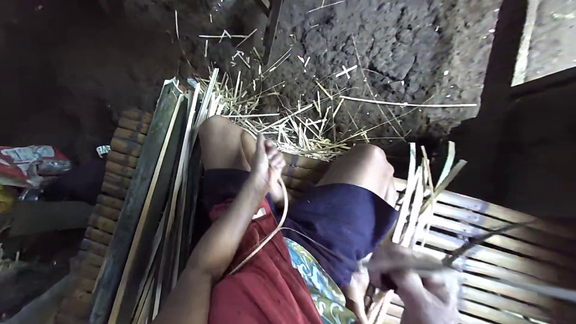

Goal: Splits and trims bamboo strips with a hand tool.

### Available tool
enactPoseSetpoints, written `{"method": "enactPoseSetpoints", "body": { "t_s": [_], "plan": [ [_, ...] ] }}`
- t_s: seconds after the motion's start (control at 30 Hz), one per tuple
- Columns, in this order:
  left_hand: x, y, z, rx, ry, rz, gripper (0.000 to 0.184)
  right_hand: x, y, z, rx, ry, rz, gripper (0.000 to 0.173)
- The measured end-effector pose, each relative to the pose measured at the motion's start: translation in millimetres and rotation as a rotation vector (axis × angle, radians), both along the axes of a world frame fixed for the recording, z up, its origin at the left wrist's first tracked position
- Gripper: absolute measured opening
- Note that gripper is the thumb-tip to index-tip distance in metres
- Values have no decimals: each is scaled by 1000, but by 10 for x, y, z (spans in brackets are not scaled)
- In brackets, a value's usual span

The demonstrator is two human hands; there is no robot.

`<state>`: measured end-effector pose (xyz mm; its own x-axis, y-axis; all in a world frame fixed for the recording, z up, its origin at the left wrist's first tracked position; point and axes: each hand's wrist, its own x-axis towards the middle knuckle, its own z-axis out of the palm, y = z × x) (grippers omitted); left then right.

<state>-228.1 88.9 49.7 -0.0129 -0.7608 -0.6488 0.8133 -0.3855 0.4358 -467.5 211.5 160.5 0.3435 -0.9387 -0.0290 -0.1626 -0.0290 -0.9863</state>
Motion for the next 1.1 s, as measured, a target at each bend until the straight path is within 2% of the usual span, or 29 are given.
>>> {"method": "enactPoseSetpoints", "body": {
  "t_s": [0.1, 0.13, 0.17, 0.27, 0.33, 0.43, 0.5, 0.53, 0.57, 0.67, 0.7, 0.73, 0.87, 0.97, 1.03, 1.07, 1.1],
  "plan": [
    [-286, 424, 260, -262, 146, -559, 55, -72, -314, -133, 66, 120, -289, 22],
    [-344, 529, 389, -285, 218, -660, 55, -70, -395, -150, 94, 96, -336, 23],
    [-383, 590, 515, -249, 263, -661, 54, -46, -432, -163, 114, 51, -336, 22],
    [-532, 620, 707, -8, 222, -364, 58, 213, -345, -256, 164, -12, -125, 21],
    [-593, 613, 692, 74, 170, -245, 60, 372, -259, -342, 232, -115, -22, 21],
    [-405, 615, 425, 74, 25, -73, 58, 183, -52, -231, 370, -279, 48, 21],
    [-238, 489, 242, 190, -61, 97, 58, -3, 37, -136, 316, -338, 138, 24],
    [-208, 451, 202, 237, -85, 116, 58, -47, 55, -120, 308, -315, 124, 24],
    [-220, 476, 206, 229, -95, 48, 58, -56, 61, -115, 332, -255, 48, 23],
    [-303, 735, 408, -93, 60, -488, 58, 7, -104, -175, 346, -85, -299, 21],
    [-337, 796, 530, -123, 144, -596, 55, 23, -148, -196, 321, -91, -322, 21],
    [-380, 824, 642, -93, 204, -613, 54, 61, -165, -211, 306, -109, -293, 21],
    [-553, 811, 748, 66, 151, -362, 62, 378, -73, -276, 240, -100, -36, 16],
    [-333, 799, 515, 98, 4, -159, 59, 254, 76, -109, 289, -166, -32, 13],
    [-120, 763, 321, 183, -76, -6, 61, 104, 135, 22, 236, -196, -50, 15],
    [-81, 751, 271, 234, -95, 23, 61, 71, 126, 43, 189, -155, -77, 17],
    [-89, 773, 273, 241, -99, -29, 60, 80, 92, 34, 152, -77, -109, 16]
  ]
}}
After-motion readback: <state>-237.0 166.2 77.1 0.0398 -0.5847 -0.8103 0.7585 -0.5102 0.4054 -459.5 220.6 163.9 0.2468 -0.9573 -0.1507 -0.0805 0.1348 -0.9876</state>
